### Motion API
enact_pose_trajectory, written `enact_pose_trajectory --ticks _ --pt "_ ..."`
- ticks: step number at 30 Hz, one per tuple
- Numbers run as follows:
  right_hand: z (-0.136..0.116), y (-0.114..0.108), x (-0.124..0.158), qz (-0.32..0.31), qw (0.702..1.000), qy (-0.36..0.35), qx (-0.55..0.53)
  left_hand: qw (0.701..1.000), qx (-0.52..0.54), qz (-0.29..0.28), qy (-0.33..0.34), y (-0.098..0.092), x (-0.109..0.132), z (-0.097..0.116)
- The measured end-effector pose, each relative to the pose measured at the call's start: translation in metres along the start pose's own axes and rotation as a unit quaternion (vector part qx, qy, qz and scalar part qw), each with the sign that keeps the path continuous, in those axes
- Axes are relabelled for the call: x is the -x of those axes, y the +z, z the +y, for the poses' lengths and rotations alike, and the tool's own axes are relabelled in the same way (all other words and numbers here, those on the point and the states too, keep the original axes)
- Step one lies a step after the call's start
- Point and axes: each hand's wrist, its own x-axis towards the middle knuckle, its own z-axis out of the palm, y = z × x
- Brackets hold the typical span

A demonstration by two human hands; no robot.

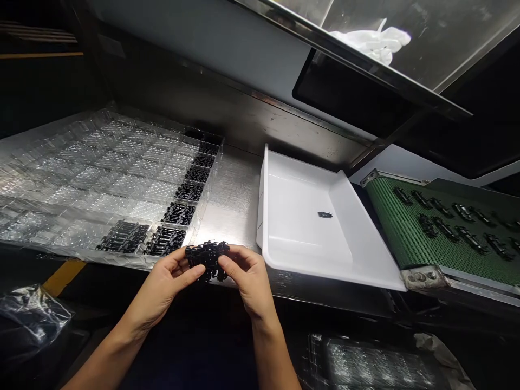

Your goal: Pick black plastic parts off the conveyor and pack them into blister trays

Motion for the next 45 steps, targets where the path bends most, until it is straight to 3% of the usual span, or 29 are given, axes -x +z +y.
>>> enact_pose_trajectory --ticks 4,11,16,19,25,30,35,45 --pt "-0.006 0.009 0.005 0.011 0.993 -0.047 0.106 0.999 -0.018 0.025 0.015 -0.002 -0.001 0.000" --pt "-0.016 0.016 0.007 -0.032 0.968 -0.122 0.216 0.999 -0.018 0.023 0.022 -0.006 -0.002 0.001" --pt "-0.018 0.009 0.004 -0.047 0.983 -0.057 0.171 1.000 0.005 0.004 -0.013 -0.010 0.001 0.006" --pt "-0.019 0.007 0.004 -0.025 0.991 -0.015 0.134 0.999 0.024 0.001 -0.034 -0.010 0.002 0.008" --pt "-0.026 0.007 0.002 -0.018 0.973 -0.049 0.224 0.995 0.068 0.031 -0.063 -0.007 0.002 0.001" --pt "-0.034 0.005 -0.008 -0.050 0.973 -0.018 0.225 0.981 0.172 0.010 -0.088 -0.002 0.002 -0.008" --pt "-0.047 0.009 -0.015 -0.057 0.948 -0.052 0.308 0.967 0.234 0.014 -0.097 0.000 -0.001 -0.013" --pt "-0.064 0.022 -0.016 -0.032 0.934 -0.079 0.347 0.956 0.285 0.014 -0.064 0.000 -0.006 -0.016"
